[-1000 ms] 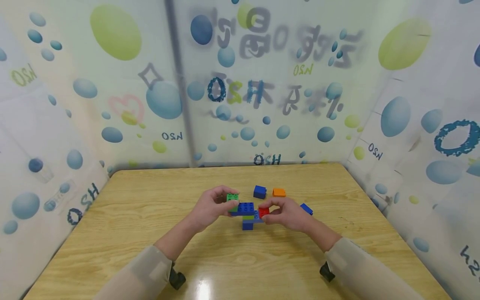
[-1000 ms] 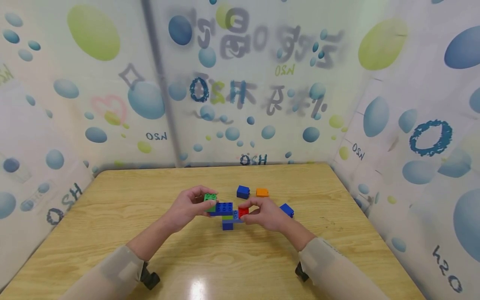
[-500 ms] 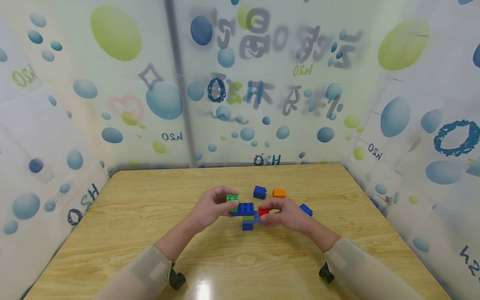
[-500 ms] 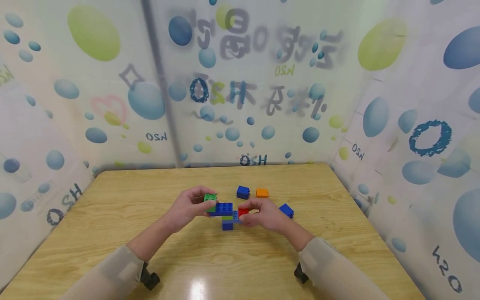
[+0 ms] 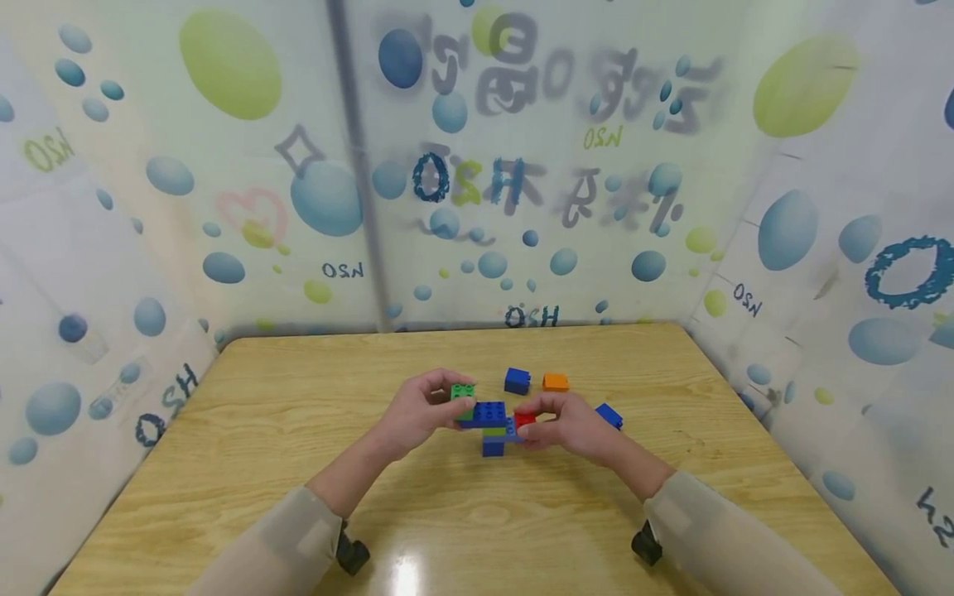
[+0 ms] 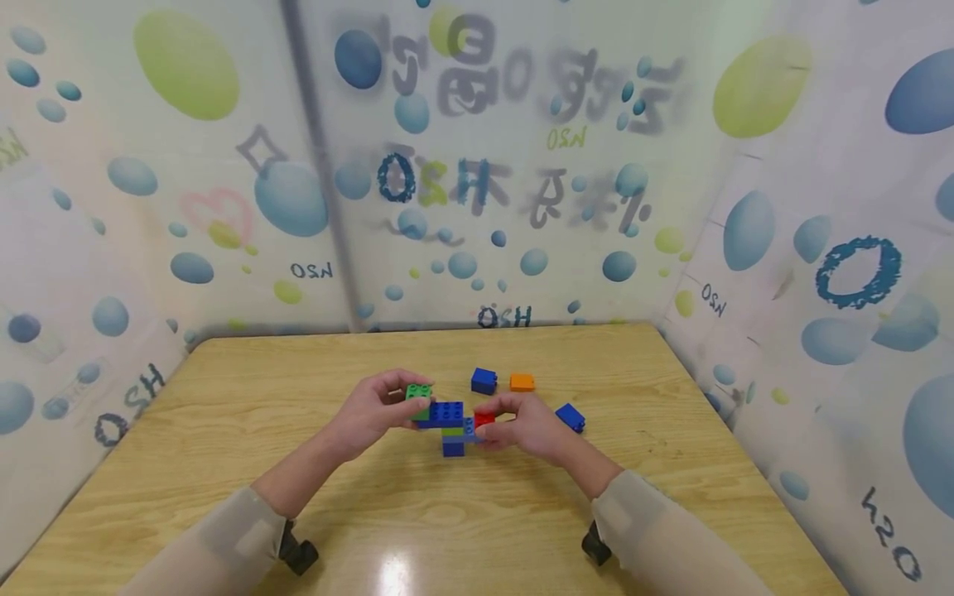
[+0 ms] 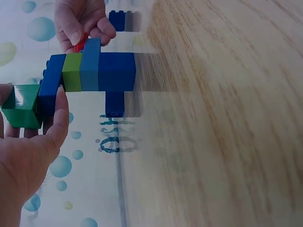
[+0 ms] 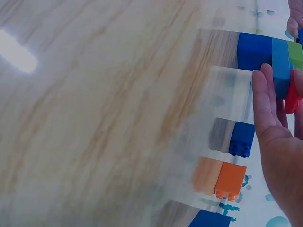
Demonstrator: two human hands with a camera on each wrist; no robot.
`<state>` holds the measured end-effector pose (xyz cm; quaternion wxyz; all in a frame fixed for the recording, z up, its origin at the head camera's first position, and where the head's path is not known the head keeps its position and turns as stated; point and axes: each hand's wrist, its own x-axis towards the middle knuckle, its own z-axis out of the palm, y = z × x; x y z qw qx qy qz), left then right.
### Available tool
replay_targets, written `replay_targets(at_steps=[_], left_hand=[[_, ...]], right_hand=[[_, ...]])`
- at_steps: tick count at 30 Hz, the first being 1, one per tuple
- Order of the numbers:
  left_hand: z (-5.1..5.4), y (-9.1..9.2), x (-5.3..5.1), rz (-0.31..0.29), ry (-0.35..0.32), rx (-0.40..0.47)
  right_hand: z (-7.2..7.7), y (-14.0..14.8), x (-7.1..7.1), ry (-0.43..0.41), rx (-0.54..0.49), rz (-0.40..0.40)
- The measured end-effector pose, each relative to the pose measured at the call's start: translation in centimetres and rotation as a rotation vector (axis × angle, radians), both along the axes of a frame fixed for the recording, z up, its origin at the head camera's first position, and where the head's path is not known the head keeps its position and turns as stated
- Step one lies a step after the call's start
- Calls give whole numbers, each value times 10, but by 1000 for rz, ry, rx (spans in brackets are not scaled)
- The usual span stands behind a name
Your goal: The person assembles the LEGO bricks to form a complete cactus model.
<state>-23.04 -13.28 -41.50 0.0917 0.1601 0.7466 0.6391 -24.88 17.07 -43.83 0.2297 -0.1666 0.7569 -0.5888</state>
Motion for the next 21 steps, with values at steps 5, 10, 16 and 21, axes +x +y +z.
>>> replay_targets(at_steps=[5,10,16,21], left_hand=[[-1,-1,1,-6,-10,10],[-1,-1,0,5,-17,12],[-2,3,0,25,-7,-33],[-6,0,1,72,6,-142]], right_hand=[[0,-1,-1,-5,1,4],[0,-1,-2,-4,-3,2],[1,1,-2,-17,-6,-13],[2,0,-1,-17,8,8]])
